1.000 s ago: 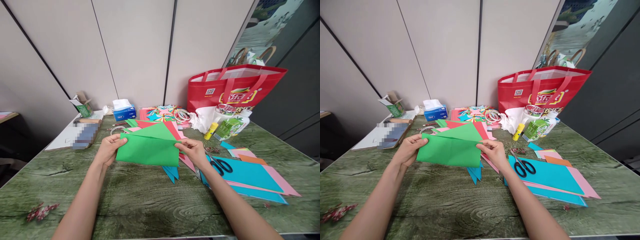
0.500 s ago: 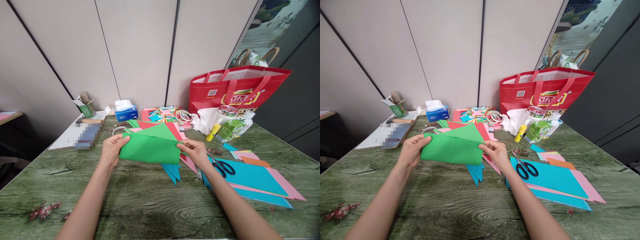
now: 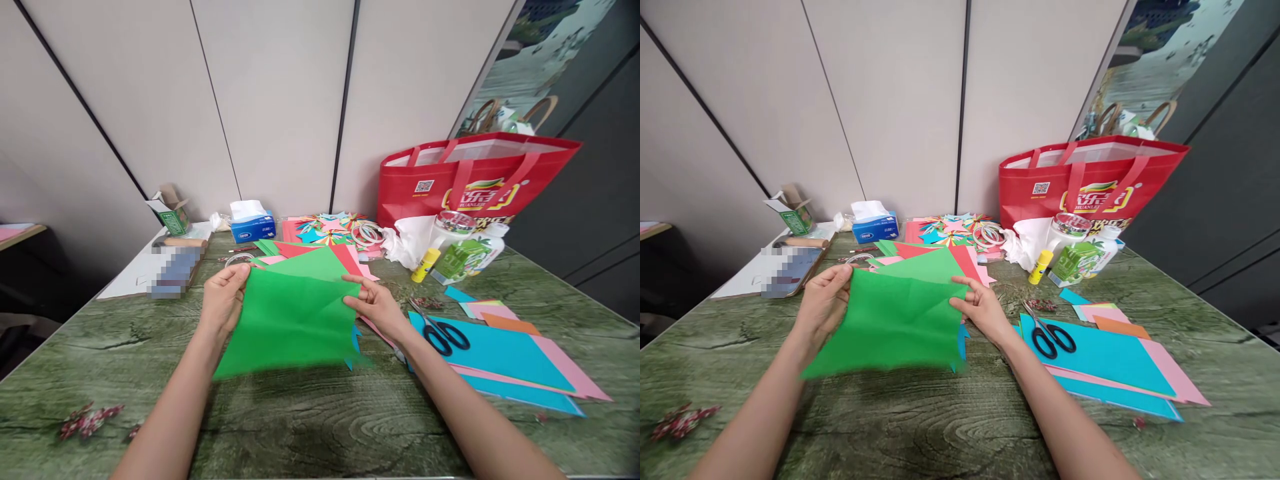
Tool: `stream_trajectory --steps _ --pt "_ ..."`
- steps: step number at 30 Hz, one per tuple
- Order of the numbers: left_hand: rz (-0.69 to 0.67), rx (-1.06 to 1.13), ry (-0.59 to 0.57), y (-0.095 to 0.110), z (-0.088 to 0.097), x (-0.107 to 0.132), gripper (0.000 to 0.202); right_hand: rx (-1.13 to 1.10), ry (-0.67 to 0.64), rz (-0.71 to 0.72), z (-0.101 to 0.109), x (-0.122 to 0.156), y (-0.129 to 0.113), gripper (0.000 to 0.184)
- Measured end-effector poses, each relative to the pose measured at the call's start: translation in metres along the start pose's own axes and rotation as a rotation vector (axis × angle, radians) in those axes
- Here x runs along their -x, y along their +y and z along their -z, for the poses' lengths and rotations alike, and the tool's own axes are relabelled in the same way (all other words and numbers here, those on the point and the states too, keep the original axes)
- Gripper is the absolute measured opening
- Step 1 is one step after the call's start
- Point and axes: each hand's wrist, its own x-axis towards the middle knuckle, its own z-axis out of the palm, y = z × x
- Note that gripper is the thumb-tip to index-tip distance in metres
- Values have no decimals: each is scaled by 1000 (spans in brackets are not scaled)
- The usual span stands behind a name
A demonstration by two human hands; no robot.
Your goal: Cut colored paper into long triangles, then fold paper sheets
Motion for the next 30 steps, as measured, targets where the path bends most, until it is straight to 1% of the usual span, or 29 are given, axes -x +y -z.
stream_trajectory --steps 3,5,6,8,9,11,12,15,17,18,19,22,26,28,30 --pt "-1 46 29 -4 3 -5 26 -75 79 65 -3 0 3 31" --pt "71 52 21 -6 8 -10 28 -111 149 98 -2 -2 4 29" --pt "134 38 -13 -7 10 -11 28 -128 183 107 0 -3 5 29" --pt "276 -2 -126 -8 11 -12 30 -158 235 108 2 -5 6 29" --pt "340 -31 -204 -8 10 -10 29 -170 251 103 3 -6 6 28" --pt "417 -99 -368 -9 6 -3 31 -191 272 90 3 -6 6 28" --pt "426 -143 -460 -9 3 2 34 -199 278 83 3 -7 6 28" --pt "433 -219 -637 -9 -5 14 42 -218 295 70 1 -6 4 28" --pt "440 -239 -724 -9 -7 20 45 -225 312 66 0 -5 4 26" --pt "448 -240 -746 -10 -8 23 47 -227 319 61 -1 -5 4 25" --pt "462 -232 -747 -11 -8 25 48 -227 324 54 -2 -5 4 25" --pt "504 -186 -698 -18 -13 33 50 -225 326 26 -6 -2 7 25" --pt "514 -129 -640 -27 -29 46 48 -217 339 6 -13 0 11 23" --pt "501 -152 -559 -28 -37 50 41 -209 359 6 -13 0 12 23" --pt "429 -210 -436 -27 -41 53 30 -199 387 18 -10 -1 11 24"
